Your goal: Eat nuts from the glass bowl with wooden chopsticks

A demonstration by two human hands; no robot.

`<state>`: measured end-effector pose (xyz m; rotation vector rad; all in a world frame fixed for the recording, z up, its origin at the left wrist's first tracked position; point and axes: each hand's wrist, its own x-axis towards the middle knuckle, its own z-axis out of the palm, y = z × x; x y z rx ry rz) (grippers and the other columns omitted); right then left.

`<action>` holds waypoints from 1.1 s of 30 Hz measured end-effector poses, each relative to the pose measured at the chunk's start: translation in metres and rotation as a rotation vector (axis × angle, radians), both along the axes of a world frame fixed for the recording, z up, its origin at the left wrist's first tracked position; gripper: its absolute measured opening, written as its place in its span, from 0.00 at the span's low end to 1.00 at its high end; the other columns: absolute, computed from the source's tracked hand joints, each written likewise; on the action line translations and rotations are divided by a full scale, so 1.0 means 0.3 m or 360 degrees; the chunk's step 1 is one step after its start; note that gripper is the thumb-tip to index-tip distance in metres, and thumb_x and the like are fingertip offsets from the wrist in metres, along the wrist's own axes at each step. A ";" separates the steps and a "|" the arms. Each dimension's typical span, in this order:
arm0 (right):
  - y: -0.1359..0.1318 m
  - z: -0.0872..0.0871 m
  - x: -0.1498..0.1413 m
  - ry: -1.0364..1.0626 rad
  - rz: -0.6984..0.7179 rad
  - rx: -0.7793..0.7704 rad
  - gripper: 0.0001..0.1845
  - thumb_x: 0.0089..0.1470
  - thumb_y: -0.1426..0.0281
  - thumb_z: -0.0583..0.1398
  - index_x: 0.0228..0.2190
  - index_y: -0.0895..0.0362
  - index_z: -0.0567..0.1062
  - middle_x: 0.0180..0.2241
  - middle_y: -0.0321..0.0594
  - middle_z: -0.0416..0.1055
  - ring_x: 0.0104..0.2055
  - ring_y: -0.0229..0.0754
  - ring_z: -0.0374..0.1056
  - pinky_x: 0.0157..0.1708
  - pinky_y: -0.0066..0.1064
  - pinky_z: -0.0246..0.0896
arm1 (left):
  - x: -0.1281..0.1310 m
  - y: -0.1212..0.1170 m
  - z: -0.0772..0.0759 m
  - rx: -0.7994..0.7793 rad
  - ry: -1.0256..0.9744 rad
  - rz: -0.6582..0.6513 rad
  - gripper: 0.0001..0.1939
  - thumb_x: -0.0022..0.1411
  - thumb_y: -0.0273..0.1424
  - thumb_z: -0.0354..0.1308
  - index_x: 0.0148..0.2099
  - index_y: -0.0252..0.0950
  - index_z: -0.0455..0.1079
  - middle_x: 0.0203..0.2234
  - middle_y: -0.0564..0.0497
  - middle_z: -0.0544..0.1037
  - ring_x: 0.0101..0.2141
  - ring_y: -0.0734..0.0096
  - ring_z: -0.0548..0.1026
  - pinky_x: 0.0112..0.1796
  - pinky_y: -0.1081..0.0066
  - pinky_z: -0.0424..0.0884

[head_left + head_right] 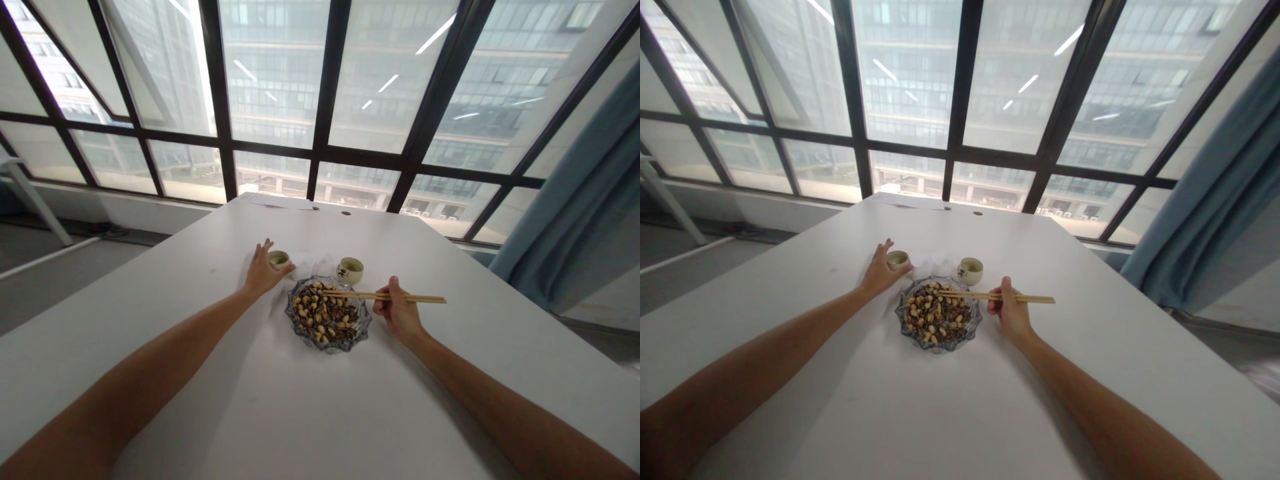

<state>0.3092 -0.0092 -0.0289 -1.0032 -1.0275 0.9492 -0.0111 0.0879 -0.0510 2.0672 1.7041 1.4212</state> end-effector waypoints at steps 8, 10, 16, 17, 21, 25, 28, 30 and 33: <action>-0.019 -0.003 -0.021 -0.0120 -0.0008 0.0082 0.34 0.46 0.36 0.61 0.22 0.56 0.73 0.14 0.37 0.68 0.15 0.38 0.64 0.14 0.28 0.59 | 0.012 -0.031 0.029 0.0236 0.0270 -0.0142 0.30 0.54 0.43 0.69 0.56 0.39 0.66 0.56 0.42 0.72 0.58 0.53 0.68 0.59 0.55 0.66; -0.022 -0.001 -0.025 -0.0116 -0.0022 0.0110 0.33 0.46 0.37 0.62 0.22 0.57 0.74 0.14 0.37 0.69 0.16 0.37 0.64 0.15 0.28 0.59 | 0.012 -0.027 0.025 0.0240 0.0276 -0.0137 0.27 0.56 0.42 0.68 0.54 0.39 0.67 0.54 0.42 0.73 0.55 0.53 0.70 0.57 0.55 0.67; -0.024 0.005 -0.024 -0.0043 -0.0038 0.0126 0.34 0.44 0.37 0.64 0.21 0.57 0.75 0.14 0.38 0.69 0.16 0.36 0.64 0.14 0.26 0.59 | 0.008 -0.010 0.011 0.0284 0.0271 -0.0127 0.20 0.58 0.39 0.65 0.51 0.40 0.69 0.50 0.45 0.74 0.52 0.55 0.71 0.55 0.55 0.69; -0.024 0.006 -0.023 -0.0039 -0.0037 0.0126 0.33 0.44 0.38 0.64 0.20 0.57 0.76 0.14 0.38 0.69 0.16 0.36 0.64 0.14 0.26 0.59 | 0.008 -0.011 0.011 0.0284 0.0274 -0.0127 0.20 0.58 0.39 0.65 0.52 0.40 0.69 0.51 0.45 0.74 0.52 0.55 0.71 0.55 0.55 0.69; -0.024 0.013 -0.019 -0.0029 -0.0023 0.0133 0.33 0.44 0.38 0.65 0.19 0.58 0.76 0.13 0.37 0.67 0.15 0.35 0.63 0.13 0.25 0.57 | 0.013 -0.028 0.019 0.0321 0.0367 -0.0131 0.21 0.60 0.39 0.63 0.55 0.40 0.69 0.57 0.44 0.71 0.57 0.53 0.68 0.57 0.53 0.66; -0.021 0.013 -0.011 -0.0029 -0.0014 0.0143 0.33 0.44 0.39 0.65 0.18 0.58 0.76 0.12 0.37 0.67 0.14 0.35 0.61 0.12 0.25 0.56 | 0.022 -0.051 0.033 0.0372 0.0545 -0.0202 0.21 0.62 0.38 0.62 0.56 0.41 0.71 0.60 0.44 0.69 0.61 0.52 0.64 0.60 0.52 0.62; -0.016 0.011 -0.005 -0.0038 0.0008 0.0147 0.32 0.45 0.40 0.65 0.19 0.58 0.76 0.12 0.36 0.67 0.14 0.34 0.60 0.12 0.25 0.56 | 0.024 -0.058 0.039 0.0366 0.0595 -0.0204 0.19 0.62 0.39 0.61 0.55 0.41 0.73 0.60 0.44 0.69 0.61 0.53 0.65 0.60 0.52 0.60; -0.013 0.010 -0.002 -0.0037 0.0013 0.0151 0.32 0.45 0.40 0.65 0.19 0.58 0.75 0.12 0.36 0.67 0.13 0.34 0.60 0.12 0.25 0.56 | 0.024 -0.058 0.039 0.0368 0.0614 -0.0188 0.17 0.62 0.38 0.61 0.53 0.42 0.75 0.60 0.45 0.69 0.61 0.53 0.65 0.61 0.51 0.58; -0.009 0.008 0.000 -0.0034 0.0003 0.0147 0.32 0.45 0.39 0.65 0.19 0.57 0.75 0.12 0.36 0.66 0.13 0.33 0.59 0.12 0.25 0.55 | 0.022 -0.055 0.037 0.0367 0.0630 -0.0192 0.15 0.62 0.38 0.61 0.51 0.42 0.76 0.60 0.46 0.69 0.60 0.53 0.65 0.61 0.51 0.58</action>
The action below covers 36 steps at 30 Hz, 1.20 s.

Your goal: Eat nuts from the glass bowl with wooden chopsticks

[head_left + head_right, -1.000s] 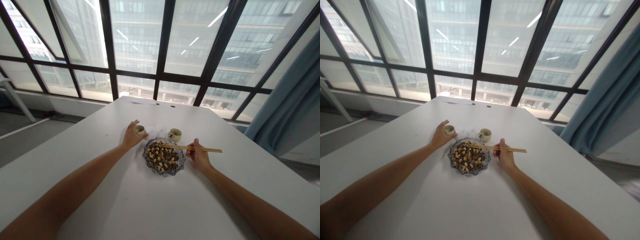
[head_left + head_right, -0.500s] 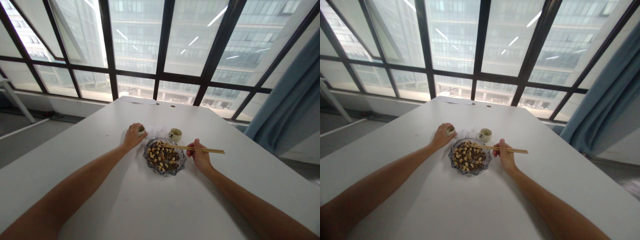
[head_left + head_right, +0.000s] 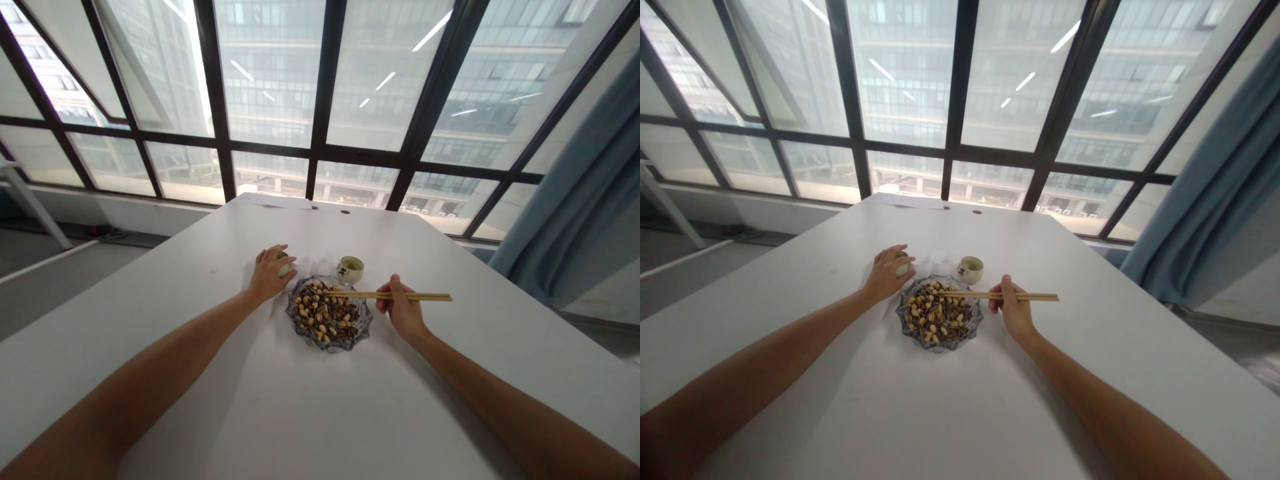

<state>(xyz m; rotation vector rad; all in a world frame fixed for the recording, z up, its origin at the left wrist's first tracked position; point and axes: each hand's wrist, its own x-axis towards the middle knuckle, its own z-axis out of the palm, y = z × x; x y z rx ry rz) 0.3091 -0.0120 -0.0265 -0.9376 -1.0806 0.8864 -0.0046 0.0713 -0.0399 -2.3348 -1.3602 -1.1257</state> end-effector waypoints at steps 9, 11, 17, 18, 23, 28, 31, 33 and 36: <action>0.017 -0.016 0.006 0.0240 0.0089 -0.0262 0.35 0.36 0.37 0.68 0.19 0.58 0.72 0.11 0.34 0.64 0.13 0.33 0.58 0.11 0.24 0.54 | 0.000 -0.005 0.003 -0.0025 -0.0010 0.0001 0.14 0.62 0.36 0.61 0.50 0.42 0.76 0.59 0.46 0.71 0.59 0.55 0.67 0.62 0.50 0.55; 0.025 -0.024 0.012 0.0272 0.0137 -0.0311 0.35 0.37 0.37 0.68 0.19 0.57 0.72 0.11 0.34 0.64 0.13 0.33 0.58 0.11 0.24 0.54 | 0.001 -0.005 0.003 -0.0023 -0.0013 -0.0006 0.13 0.62 0.36 0.60 0.49 0.42 0.76 0.59 0.46 0.71 0.59 0.56 0.68 0.62 0.50 0.54; 0.050 -0.027 0.043 0.0375 0.0216 -0.0441 0.32 0.41 0.41 0.69 0.18 0.58 0.70 0.10 0.33 0.62 0.12 0.31 0.56 0.11 0.23 0.53 | 0.005 -0.012 0.009 -0.0022 -0.0023 -0.0015 0.12 0.62 0.36 0.61 0.47 0.42 0.75 0.58 0.46 0.72 0.58 0.57 0.69 0.63 0.51 0.52; 0.052 -0.026 0.047 0.0387 0.0229 -0.0456 0.32 0.41 0.41 0.69 0.18 0.58 0.70 0.10 0.33 0.62 0.11 0.31 0.55 0.11 0.23 0.53 | 0.006 -0.014 0.010 -0.0024 -0.0024 -0.0011 0.12 0.62 0.36 0.61 0.48 0.42 0.74 0.58 0.46 0.72 0.58 0.57 0.69 0.63 0.51 0.52; 0.055 -0.030 0.052 0.0400 0.0239 -0.0458 0.31 0.43 0.42 0.69 0.19 0.57 0.70 0.10 0.33 0.62 0.12 0.32 0.56 0.11 0.23 0.53 | 0.006 -0.016 0.014 -0.0034 -0.0045 0.0019 0.15 0.61 0.38 0.62 0.50 0.41 0.72 0.58 0.45 0.72 0.58 0.56 0.68 0.61 0.52 0.55; 0.054 -0.036 0.052 0.0348 0.0220 -0.0393 0.33 0.39 0.40 0.69 0.19 0.57 0.70 0.11 0.34 0.63 0.12 0.32 0.56 0.11 0.25 0.54 | 0.002 0.001 0.002 -0.0043 -0.0187 0.0081 0.20 0.59 0.39 0.64 0.52 0.40 0.70 0.58 0.43 0.72 0.58 0.53 0.68 0.58 0.53 0.62; 0.052 -0.037 0.052 0.0315 0.0219 -0.0361 0.33 0.37 0.39 0.69 0.19 0.57 0.71 0.11 0.34 0.64 0.12 0.32 0.56 0.12 0.25 0.54 | -0.001 0.016 -0.010 -0.0103 -0.0302 0.0107 0.24 0.58 0.41 0.65 0.53 0.40 0.68 0.57 0.42 0.71 0.57 0.51 0.69 0.56 0.52 0.66; 0.051 -0.037 0.052 0.0287 0.0218 -0.0346 0.33 0.39 0.39 0.68 0.20 0.56 0.70 0.11 0.34 0.64 0.12 0.33 0.56 0.12 0.26 0.55 | -0.004 0.025 -0.017 -0.0129 -0.0360 0.0091 0.26 0.56 0.41 0.66 0.54 0.40 0.67 0.57 0.42 0.71 0.57 0.52 0.69 0.56 0.53 0.67; 0.050 -0.036 0.049 0.0287 0.0190 -0.0339 0.33 0.40 0.39 0.68 0.20 0.56 0.70 0.11 0.34 0.64 0.12 0.33 0.56 0.12 0.26 0.55 | -0.008 0.033 -0.025 -0.0151 -0.0398 0.0051 0.29 0.55 0.41 0.68 0.56 0.40 0.65 0.55 0.43 0.71 0.55 0.53 0.70 0.56 0.54 0.68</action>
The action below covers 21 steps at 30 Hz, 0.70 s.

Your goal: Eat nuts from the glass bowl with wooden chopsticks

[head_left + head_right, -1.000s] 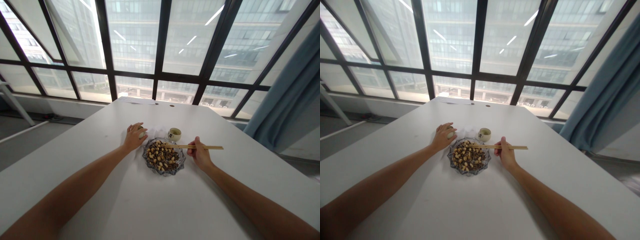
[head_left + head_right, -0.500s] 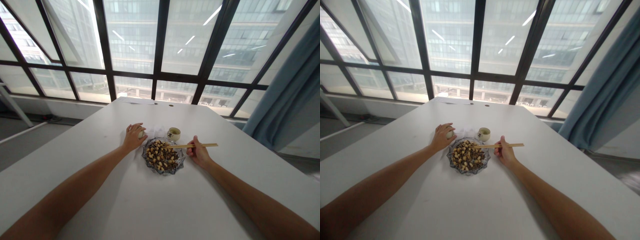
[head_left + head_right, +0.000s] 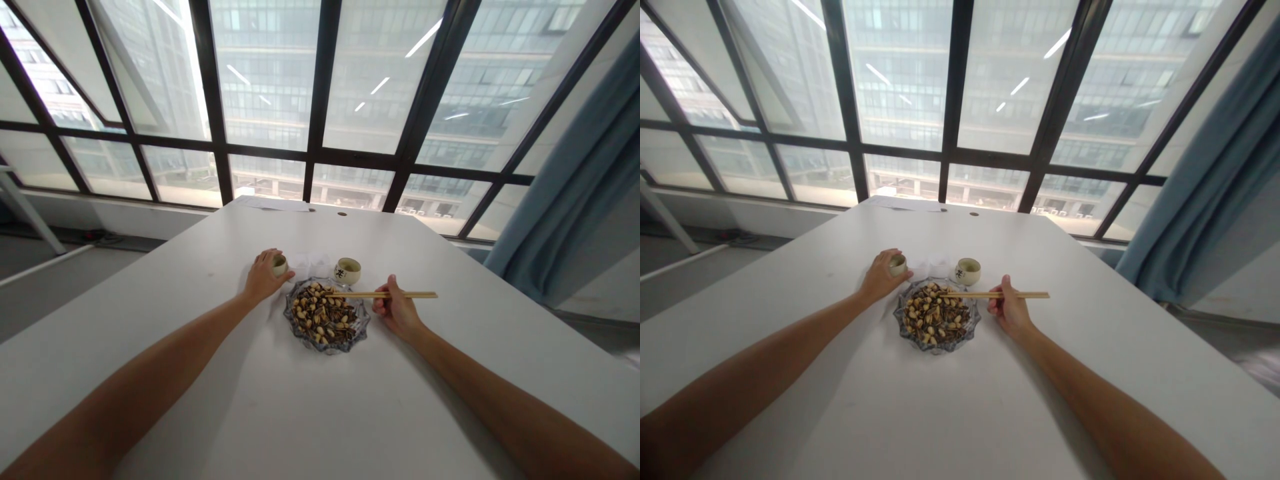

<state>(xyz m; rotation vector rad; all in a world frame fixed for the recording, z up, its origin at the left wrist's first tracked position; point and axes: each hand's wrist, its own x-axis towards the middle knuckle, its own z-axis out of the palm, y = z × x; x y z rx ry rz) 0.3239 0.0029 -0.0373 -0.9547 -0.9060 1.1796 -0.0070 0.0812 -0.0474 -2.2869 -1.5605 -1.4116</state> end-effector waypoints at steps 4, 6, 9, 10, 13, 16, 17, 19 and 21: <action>-0.001 0.001 -0.004 0.0024 -0.0003 -0.0031 0.34 0.37 0.39 0.69 0.19 0.57 0.70 0.11 0.33 0.64 0.11 0.32 0.56 0.11 0.24 0.54 | -0.004 0.002 0.000 -0.0016 0.0019 -0.0001 0.29 0.54 0.40 0.69 0.55 0.40 0.65 0.52 0.44 0.73 0.54 0.53 0.71 0.55 0.54 0.69; -0.002 0.000 -0.007 0.0008 0.0017 -0.0052 0.34 0.38 0.39 0.68 0.20 0.57 0.70 0.11 0.34 0.64 0.11 0.32 0.57 0.11 0.24 0.54 | -0.005 0.001 0.002 -0.0021 0.0037 0.0004 0.29 0.53 0.40 0.69 0.54 0.40 0.65 0.52 0.44 0.73 0.53 0.53 0.71 0.55 0.54 0.69; -0.003 0.002 -0.011 -0.0021 0.0028 -0.0068 0.34 0.41 0.38 0.66 0.20 0.57 0.69 0.11 0.33 0.64 0.11 0.32 0.57 0.10 0.24 0.54 | -0.005 -0.002 0.005 -0.0019 0.0060 -0.0004 0.29 0.53 0.40 0.69 0.54 0.39 0.65 0.52 0.44 0.73 0.53 0.53 0.71 0.54 0.54 0.70; -0.004 0.005 -0.012 -0.0030 0.0025 -0.0066 0.34 0.41 0.38 0.66 0.20 0.57 0.69 0.11 0.33 0.63 0.11 0.32 0.57 0.10 0.24 0.53 | -0.006 -0.003 0.005 -0.0015 0.0066 -0.0007 0.28 0.53 0.40 0.69 0.54 0.39 0.65 0.52 0.44 0.73 0.53 0.53 0.71 0.54 0.54 0.70; -0.006 0.032 -0.010 -0.0087 -0.0009 0.0008 0.35 0.40 0.37 0.66 0.18 0.57 0.70 0.10 0.34 0.63 0.11 0.33 0.57 0.10 0.25 0.53 | -0.006 -0.004 0.006 -0.0014 0.0076 -0.0013 0.28 0.54 0.40 0.69 0.54 0.40 0.65 0.52 0.44 0.73 0.53 0.53 0.71 0.55 0.54 0.69; -0.017 0.081 -0.002 -0.0231 -0.0088 0.0197 0.36 0.40 0.36 0.65 0.15 0.57 0.71 0.08 0.35 0.61 0.10 0.34 0.56 0.09 0.25 0.50 | -0.005 -0.004 0.005 -0.0024 0.0085 -0.0007 0.28 0.53 0.40 0.69 0.54 0.40 0.65 0.52 0.44 0.73 0.53 0.53 0.71 0.55 0.54 0.69; -0.024 0.098 -0.001 -0.0310 -0.0097 0.0265 0.36 0.41 0.36 0.64 0.14 0.57 0.71 0.08 0.35 0.61 0.10 0.34 0.56 0.08 0.25 0.49 | -0.005 -0.004 0.005 -0.0021 0.0088 -0.0006 0.28 0.53 0.40 0.69 0.53 0.41 0.65 0.52 0.44 0.72 0.53 0.53 0.71 0.54 0.54 0.69; -0.043 0.131 -0.002 -0.0513 -0.0057 0.0376 0.36 0.44 0.36 0.63 0.14 0.57 0.73 0.09 0.37 0.63 0.10 0.34 0.57 0.09 0.25 0.50 | -0.004 -0.003 0.004 -0.0008 0.0093 -0.0008 0.27 0.53 0.39 0.69 0.53 0.41 0.66 0.51 0.44 0.72 0.52 0.53 0.71 0.54 0.54 0.70; -0.065 0.155 -0.008 -0.0719 0.0025 0.0447 0.35 0.47 0.37 0.62 0.15 0.57 0.75 0.10 0.38 0.66 0.11 0.35 0.59 0.10 0.26 0.53 | -0.004 -0.001 0.003 0.0001 0.0095 -0.0011 0.27 0.53 0.39 0.69 0.53 0.42 0.66 0.51 0.45 0.72 0.52 0.54 0.71 0.54 0.54 0.70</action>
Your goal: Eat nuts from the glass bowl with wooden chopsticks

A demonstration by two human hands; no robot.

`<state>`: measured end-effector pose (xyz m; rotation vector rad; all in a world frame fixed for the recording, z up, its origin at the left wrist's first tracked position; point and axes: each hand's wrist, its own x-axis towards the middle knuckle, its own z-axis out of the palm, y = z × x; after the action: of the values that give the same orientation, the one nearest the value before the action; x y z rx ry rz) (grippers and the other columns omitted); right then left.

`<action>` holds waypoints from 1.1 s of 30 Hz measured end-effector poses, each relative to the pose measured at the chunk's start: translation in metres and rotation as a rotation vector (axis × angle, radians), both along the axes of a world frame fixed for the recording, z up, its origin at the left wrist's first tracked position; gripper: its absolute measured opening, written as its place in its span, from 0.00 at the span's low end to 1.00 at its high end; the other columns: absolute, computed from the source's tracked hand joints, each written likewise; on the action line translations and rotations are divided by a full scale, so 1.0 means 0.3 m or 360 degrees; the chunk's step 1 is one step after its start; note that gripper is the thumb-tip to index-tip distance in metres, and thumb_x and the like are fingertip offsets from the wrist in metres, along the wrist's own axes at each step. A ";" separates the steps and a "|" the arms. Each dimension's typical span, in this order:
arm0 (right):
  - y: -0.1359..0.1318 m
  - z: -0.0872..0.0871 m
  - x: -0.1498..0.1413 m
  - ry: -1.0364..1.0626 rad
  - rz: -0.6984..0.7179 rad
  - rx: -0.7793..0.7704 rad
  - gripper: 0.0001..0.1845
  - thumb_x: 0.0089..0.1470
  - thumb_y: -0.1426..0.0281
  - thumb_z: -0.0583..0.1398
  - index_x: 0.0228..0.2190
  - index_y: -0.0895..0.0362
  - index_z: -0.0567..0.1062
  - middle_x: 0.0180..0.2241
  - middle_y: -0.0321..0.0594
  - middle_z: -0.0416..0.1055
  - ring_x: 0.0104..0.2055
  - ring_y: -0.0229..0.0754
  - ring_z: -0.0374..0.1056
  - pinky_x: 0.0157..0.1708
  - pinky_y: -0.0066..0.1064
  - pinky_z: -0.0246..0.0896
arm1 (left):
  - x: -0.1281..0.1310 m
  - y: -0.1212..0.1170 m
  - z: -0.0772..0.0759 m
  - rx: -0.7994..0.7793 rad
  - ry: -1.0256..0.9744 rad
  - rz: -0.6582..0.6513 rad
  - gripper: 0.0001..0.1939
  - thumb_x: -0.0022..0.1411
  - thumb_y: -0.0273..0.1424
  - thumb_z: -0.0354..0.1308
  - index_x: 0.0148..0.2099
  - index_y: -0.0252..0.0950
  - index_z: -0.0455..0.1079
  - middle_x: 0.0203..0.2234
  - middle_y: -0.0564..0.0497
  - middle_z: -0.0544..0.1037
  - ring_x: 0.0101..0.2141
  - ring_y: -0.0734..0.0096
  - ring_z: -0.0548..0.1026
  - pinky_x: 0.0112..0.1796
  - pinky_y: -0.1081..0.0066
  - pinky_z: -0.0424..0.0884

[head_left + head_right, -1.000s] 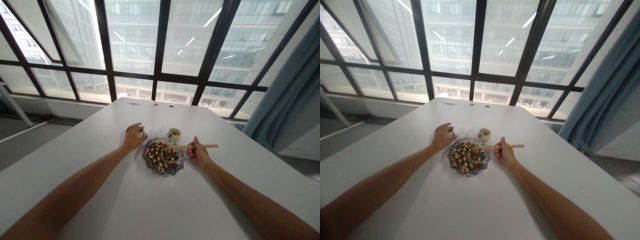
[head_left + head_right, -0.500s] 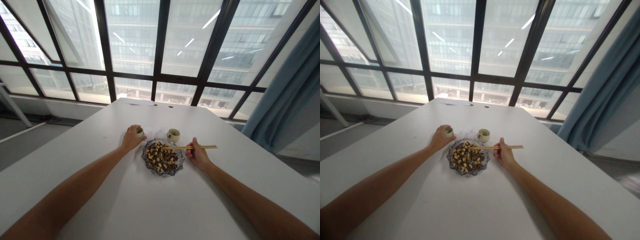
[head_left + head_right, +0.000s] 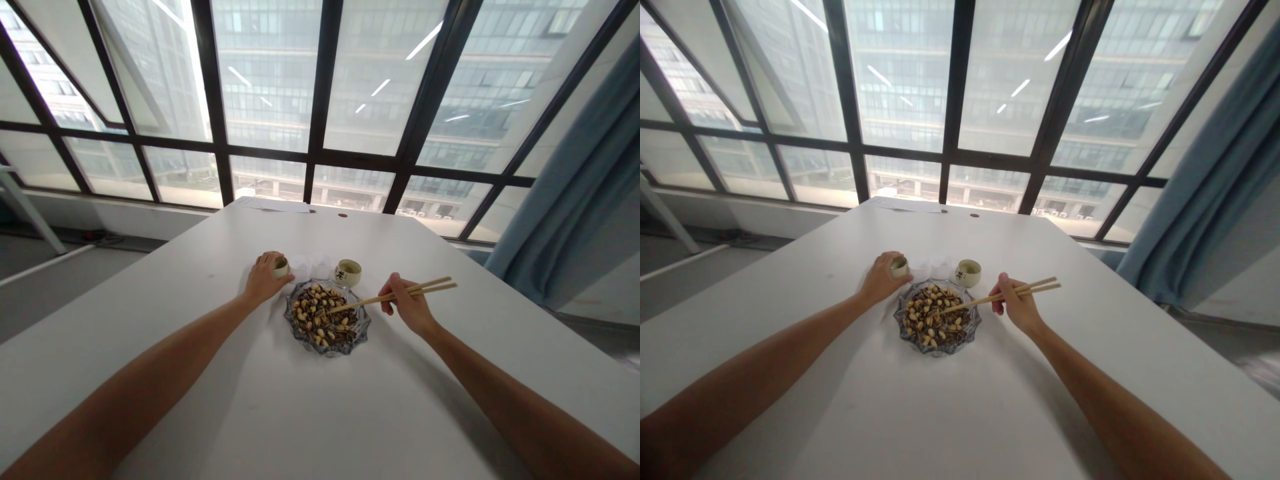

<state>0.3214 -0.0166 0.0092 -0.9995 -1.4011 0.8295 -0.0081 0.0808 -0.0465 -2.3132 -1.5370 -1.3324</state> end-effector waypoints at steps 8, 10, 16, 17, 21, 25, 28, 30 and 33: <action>-0.010 0.008 -0.008 -0.0096 0.0007 0.0028 0.35 0.49 0.39 0.62 0.16 0.58 0.75 0.09 0.39 0.66 0.10 0.34 0.57 0.10 0.25 0.52 | 0.000 0.001 0.000 -0.0008 0.0011 -0.0009 0.26 0.53 0.38 0.69 0.52 0.41 0.65 0.52 0.45 0.72 0.53 0.53 0.71 0.55 0.54 0.69; 0.010 -0.019 0.000 0.0057 -0.0008 -0.0055 0.35 0.48 0.38 0.62 0.16 0.58 0.74 0.09 0.38 0.64 0.10 0.34 0.56 0.09 0.25 0.48 | 0.000 0.000 0.000 -0.0005 0.0014 -0.0010 0.26 0.53 0.38 0.69 0.52 0.41 0.65 0.52 0.45 0.72 0.53 0.53 0.71 0.55 0.54 0.69; 0.063 -0.111 0.028 0.0485 0.0018 -0.0375 0.34 0.40 0.38 0.67 0.17 0.57 0.70 0.08 0.33 0.60 0.11 0.32 0.53 0.10 0.25 0.48 | 0.002 -0.002 0.002 -0.0011 0.0019 0.0001 0.26 0.53 0.37 0.69 0.52 0.42 0.66 0.52 0.45 0.72 0.53 0.54 0.71 0.55 0.54 0.69; 0.067 -0.119 0.031 0.0519 0.0034 -0.0397 0.33 0.40 0.39 0.67 0.17 0.57 0.70 0.09 0.33 0.60 0.11 0.32 0.53 0.11 0.25 0.48 | 0.002 -0.002 0.002 -0.0015 0.0019 0.0000 0.26 0.53 0.37 0.69 0.52 0.42 0.66 0.52 0.45 0.72 0.53 0.54 0.71 0.55 0.54 0.69; 0.072 -0.135 0.037 0.0603 0.0061 -0.0469 0.33 0.39 0.39 0.68 0.19 0.56 0.70 0.10 0.32 0.61 0.11 0.32 0.53 0.11 0.25 0.48 | 0.002 -0.004 0.004 -0.0019 0.0019 -0.0004 0.26 0.52 0.36 0.69 0.52 0.42 0.66 0.51 0.45 0.73 0.53 0.53 0.71 0.54 0.53 0.70; 0.073 -0.140 0.034 0.0634 0.0052 -0.0525 0.33 0.37 0.39 0.69 0.19 0.56 0.69 0.10 0.32 0.61 0.11 0.32 0.54 0.10 0.23 0.47 | 0.001 -0.004 0.004 -0.0014 0.0019 -0.0001 0.26 0.52 0.36 0.69 0.52 0.41 0.66 0.51 0.45 0.73 0.52 0.53 0.71 0.55 0.54 0.70; 0.075 -0.142 0.034 0.0630 0.0058 -0.0540 0.34 0.37 0.39 0.69 0.19 0.57 0.69 0.10 0.31 0.61 0.11 0.31 0.55 0.10 0.22 0.49 | 0.000 -0.004 0.003 -0.0008 0.0017 -0.0012 0.26 0.52 0.35 0.69 0.51 0.42 0.66 0.51 0.45 0.73 0.53 0.53 0.71 0.55 0.54 0.69; 0.076 -0.142 0.035 0.0627 0.0077 -0.0538 0.34 0.38 0.39 0.69 0.20 0.57 0.69 0.10 0.31 0.61 0.11 0.32 0.55 0.10 0.23 0.49 | 0.000 -0.004 0.004 -0.0008 0.0015 -0.0015 0.26 0.52 0.35 0.69 0.51 0.42 0.66 0.51 0.45 0.72 0.53 0.53 0.71 0.55 0.54 0.69; 0.076 -0.142 0.035 0.0634 0.0091 -0.0538 0.34 0.38 0.39 0.69 0.19 0.57 0.69 0.10 0.32 0.62 0.11 0.32 0.55 0.10 0.23 0.49 | 0.001 -0.005 0.005 -0.0012 0.0014 -0.0013 0.25 0.52 0.35 0.69 0.51 0.42 0.66 0.51 0.45 0.72 0.53 0.53 0.71 0.54 0.54 0.70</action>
<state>0.3320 0.0061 -0.0333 -0.9816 -0.9697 1.2613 -0.0079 0.0793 -0.0450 -2.3289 -1.5345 -1.3189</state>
